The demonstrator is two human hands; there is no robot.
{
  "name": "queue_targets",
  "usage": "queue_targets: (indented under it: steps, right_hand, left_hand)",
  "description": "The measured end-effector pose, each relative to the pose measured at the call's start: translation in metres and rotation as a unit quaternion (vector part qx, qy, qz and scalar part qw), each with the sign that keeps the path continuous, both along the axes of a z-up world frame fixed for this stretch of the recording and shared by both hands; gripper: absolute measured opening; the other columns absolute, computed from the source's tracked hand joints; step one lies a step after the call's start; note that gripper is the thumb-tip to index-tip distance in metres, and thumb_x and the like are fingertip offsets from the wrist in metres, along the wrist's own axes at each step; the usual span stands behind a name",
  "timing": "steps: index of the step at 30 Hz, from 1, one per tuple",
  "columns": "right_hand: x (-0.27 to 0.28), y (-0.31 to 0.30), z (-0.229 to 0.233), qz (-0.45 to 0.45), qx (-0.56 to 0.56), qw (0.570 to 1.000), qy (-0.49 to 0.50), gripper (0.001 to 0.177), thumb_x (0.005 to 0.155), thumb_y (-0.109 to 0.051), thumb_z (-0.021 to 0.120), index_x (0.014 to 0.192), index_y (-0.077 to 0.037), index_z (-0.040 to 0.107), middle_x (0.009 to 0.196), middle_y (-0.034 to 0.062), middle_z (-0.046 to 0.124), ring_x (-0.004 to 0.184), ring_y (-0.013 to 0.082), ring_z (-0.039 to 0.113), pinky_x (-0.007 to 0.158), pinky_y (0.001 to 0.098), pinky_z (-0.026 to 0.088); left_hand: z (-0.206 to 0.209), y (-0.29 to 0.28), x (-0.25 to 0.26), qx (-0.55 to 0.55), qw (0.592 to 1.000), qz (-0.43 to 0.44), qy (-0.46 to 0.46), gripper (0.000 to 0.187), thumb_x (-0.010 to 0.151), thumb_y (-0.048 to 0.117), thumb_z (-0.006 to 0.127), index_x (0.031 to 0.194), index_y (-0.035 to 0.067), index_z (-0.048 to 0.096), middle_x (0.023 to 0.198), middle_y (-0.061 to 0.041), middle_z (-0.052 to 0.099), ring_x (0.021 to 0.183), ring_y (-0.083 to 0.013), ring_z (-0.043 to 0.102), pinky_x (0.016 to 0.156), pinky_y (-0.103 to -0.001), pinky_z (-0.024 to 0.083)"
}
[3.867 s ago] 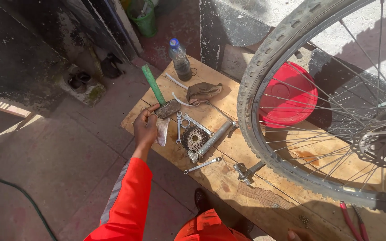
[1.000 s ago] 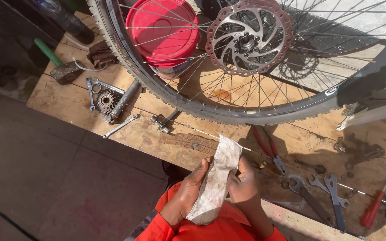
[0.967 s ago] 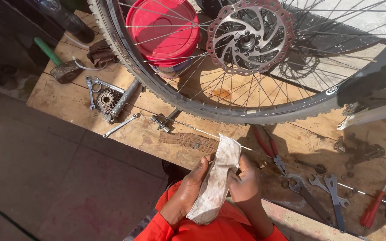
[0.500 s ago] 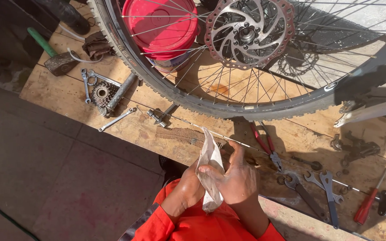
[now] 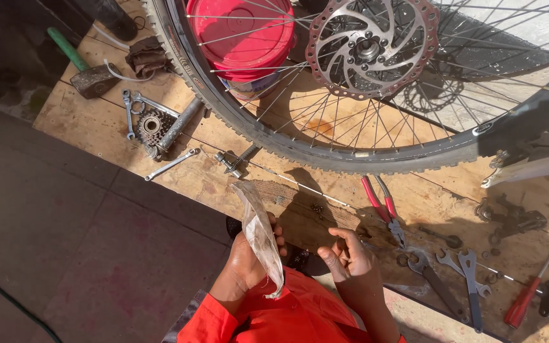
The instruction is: Cleaning and inspecting small bicycle ball bearings by rubbing them inside a cloth on a wooden workbench.
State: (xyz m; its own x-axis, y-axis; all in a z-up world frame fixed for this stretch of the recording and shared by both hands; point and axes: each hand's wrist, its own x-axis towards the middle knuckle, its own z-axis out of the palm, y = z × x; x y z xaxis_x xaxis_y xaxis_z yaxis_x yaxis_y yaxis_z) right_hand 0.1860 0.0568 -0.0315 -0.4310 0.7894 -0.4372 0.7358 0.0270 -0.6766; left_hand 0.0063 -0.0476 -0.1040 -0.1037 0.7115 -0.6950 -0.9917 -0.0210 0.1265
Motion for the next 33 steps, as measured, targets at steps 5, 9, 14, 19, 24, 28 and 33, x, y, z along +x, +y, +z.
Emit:
queue_targets:
  steps: [5,9,14,19,24,28,33]
  right_hand:
    - [0.027,0.028,-0.048,-0.028,0.203,0.978,-0.045,0.030,0.085,-0.030,0.066,0.107,-0.011,0.067,0.096,0.0015,0.070,0.075,0.0201,0.064,0.067,0.0361,0.050]
    - [0.011,0.044,-0.064,0.032,0.252,0.967,-0.006,0.024,0.082,-0.025,0.075,0.104,-0.019,0.070,0.086,0.0057,0.068,0.083,0.0331,0.069,0.076,0.0426,0.054]
    - [-0.027,0.045,-0.043,0.168,0.217,0.962,-0.005,0.039,0.080,-0.004,0.067,0.116,-0.018,0.066,0.103,0.0095,0.062,0.091,0.0365,0.068,0.077,0.0460,0.058]
    - [-0.038,0.061,-0.050,0.351,0.182,0.915,-0.085,0.053,0.079,0.008,0.055,0.126,-0.017,0.061,0.130,0.0081,0.049,0.086,0.0421,0.069,0.068,0.0485,0.059]
    - [-0.039,0.064,-0.045,0.460,0.277,0.836,-0.114,0.034,0.078,0.003,0.060,0.109,-0.009,0.066,0.128,0.0045,0.051,0.114,0.0292,0.054,0.075,0.0342,0.056]
    - [-0.036,0.065,-0.067,0.470,0.310,0.820,-0.100,0.029,0.078,0.004,0.055,0.102,-0.007,0.066,0.115,0.0062,0.055,0.113,0.0290,0.053,0.073,0.0355,0.053]
    - [-0.032,0.067,-0.080,0.505,0.358,0.778,-0.108,0.036,0.079,0.000,0.053,0.113,-0.009,0.061,0.116,0.0055,0.051,0.110,0.0288,0.051,0.071,0.0390,0.054]
  left_hand:
    - [0.001,-0.002,-0.008,0.013,0.999,0.010,0.035,0.020,0.094,0.031,0.055,0.098,0.012,0.063,0.079,-0.007,0.058,0.062,-0.0191,0.054,0.053,-0.033,0.046]
    - [-0.041,-0.005,-0.013,0.048,0.993,-0.017,0.110,0.041,0.090,0.033,0.052,0.124,0.011,0.059,0.085,-0.010,0.064,0.074,-0.0246,0.067,0.068,-0.041,0.059]
    - [-0.036,-0.006,-0.015,0.057,0.993,-0.003,0.103,0.037,0.092,0.028,0.052,0.121,0.007,0.059,0.086,-0.013,0.064,0.073,-0.0247,0.067,0.064,-0.040,0.060]
    - [-0.036,-0.003,-0.011,0.067,0.994,0.001,0.085,0.036,0.094,0.028,0.051,0.121,0.005,0.059,0.097,-0.017,0.064,0.080,-0.0290,0.068,0.065,-0.041,0.061]
    - [-0.030,0.020,-0.003,0.119,0.991,0.007,0.067,0.027,0.097,0.028,0.046,0.110,0.009,0.060,0.127,-0.022,0.061,0.119,-0.0387,0.060,0.095,-0.048,0.054]
    - [-0.044,0.040,-0.004,0.163,0.985,0.018,0.055,0.023,0.095,0.026,0.049,0.106,0.009,0.062,0.129,-0.023,0.060,0.123,-0.0405,0.058,0.102,-0.052,0.050]
    - [-0.056,0.046,-0.012,0.162,0.985,0.037,0.036,0.022,0.096,0.024,0.047,0.100,0.008,0.061,0.129,-0.025,0.060,0.125,-0.0423,0.056,0.108,-0.056,0.044]
